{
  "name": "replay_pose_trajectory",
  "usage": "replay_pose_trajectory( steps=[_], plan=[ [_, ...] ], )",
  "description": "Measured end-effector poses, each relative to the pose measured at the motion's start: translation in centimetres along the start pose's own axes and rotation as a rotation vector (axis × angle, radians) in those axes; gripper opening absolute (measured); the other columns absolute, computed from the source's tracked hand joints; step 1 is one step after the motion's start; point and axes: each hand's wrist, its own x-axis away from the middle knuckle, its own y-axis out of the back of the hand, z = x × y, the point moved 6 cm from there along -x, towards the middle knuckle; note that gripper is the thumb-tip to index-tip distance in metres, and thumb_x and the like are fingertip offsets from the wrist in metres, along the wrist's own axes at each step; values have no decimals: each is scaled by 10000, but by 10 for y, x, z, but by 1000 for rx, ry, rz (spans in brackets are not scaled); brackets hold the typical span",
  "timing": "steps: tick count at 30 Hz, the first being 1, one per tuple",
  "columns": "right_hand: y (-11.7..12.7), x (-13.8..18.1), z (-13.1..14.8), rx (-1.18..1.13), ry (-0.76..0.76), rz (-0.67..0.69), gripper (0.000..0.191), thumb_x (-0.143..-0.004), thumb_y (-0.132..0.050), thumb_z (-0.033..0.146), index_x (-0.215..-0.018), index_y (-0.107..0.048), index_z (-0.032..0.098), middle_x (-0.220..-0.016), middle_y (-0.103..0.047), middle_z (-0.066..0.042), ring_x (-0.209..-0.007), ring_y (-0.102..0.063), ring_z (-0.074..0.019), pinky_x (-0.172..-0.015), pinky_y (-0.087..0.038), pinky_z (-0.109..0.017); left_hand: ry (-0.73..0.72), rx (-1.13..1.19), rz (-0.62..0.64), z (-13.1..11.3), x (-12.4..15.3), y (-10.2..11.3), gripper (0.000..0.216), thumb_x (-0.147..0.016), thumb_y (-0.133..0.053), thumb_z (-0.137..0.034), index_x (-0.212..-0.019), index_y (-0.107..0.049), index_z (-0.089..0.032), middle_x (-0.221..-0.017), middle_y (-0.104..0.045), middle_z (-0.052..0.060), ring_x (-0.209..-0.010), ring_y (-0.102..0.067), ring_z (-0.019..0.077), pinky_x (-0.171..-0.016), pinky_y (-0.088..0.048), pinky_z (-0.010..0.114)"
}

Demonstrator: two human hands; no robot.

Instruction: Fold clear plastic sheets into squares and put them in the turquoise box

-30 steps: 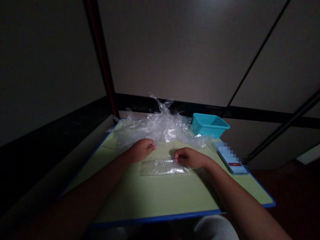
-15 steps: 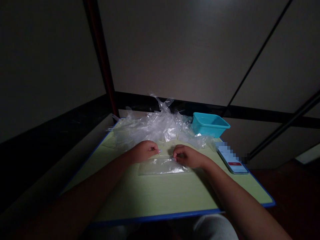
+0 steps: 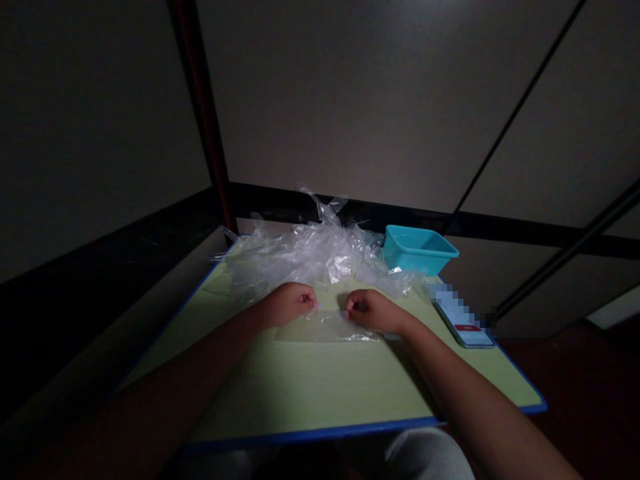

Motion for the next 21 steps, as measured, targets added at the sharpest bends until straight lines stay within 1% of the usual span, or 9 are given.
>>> replay_pose_trajectory(
  steps=[3, 7, 13, 18, 21],
  plan=[
    [-1, -1, -1, -13, 3, -3, 65, -698, -522, 135, -677, -584, 132, -626, -554, 13, -562, -457, -89, -524, -332, -198, 6, 13, 7, 0, 0, 0, 233, -680, -536, -356, -679, -630, -143, -569, -520, -19, -559, -466, 123, -487, -329, 201],
    [-1, -2, -1, 29, -6, -21, 57, -696, -527, 138, -673, -580, 138, -604, -535, 20, -556, -457, -89, -517, -323, -197, -4, 27, 11, -2, 0, -1, 198, -663, -540, -327, -668, -626, -149, -595, -541, -14, -579, -476, 127, -504, -344, 203],
    [0, -4, 2, 121, 76, -80, 50, -666, -551, 103, -645, -574, 142, -703, -528, -1, -600, -464, -87, -553, -339, -199, -6, 27, -5, 0, 0, -4, 170, -656, -541, -309, -654, -612, -155, -589, -521, -18, -579, -470, 129, -496, -329, 205],
    [0, -6, 0, 144, 62, -94, 76, -663, -600, 140, -604, -553, 147, -696, -498, 3, -604, -458, -87, -547, -336, -200, -10, 28, -8, 0, 0, -5, 143, -649, -537, -285, -643, -601, -158, -569, -501, -26, -565, -458, 123, -491, -327, 202],
    [1, -7, 0, 157, 48, -105, 96, -656, -607, 132, -591, -539, 149, -688, -488, 5, -601, -453, -87, -542, -334, -200, -21, 36, 2, -1, 0, -5, 156, -647, -536, -294, -648, -607, -155, -571, -506, -24, -569, -464, 126, -500, -335, 207]
  ],
)
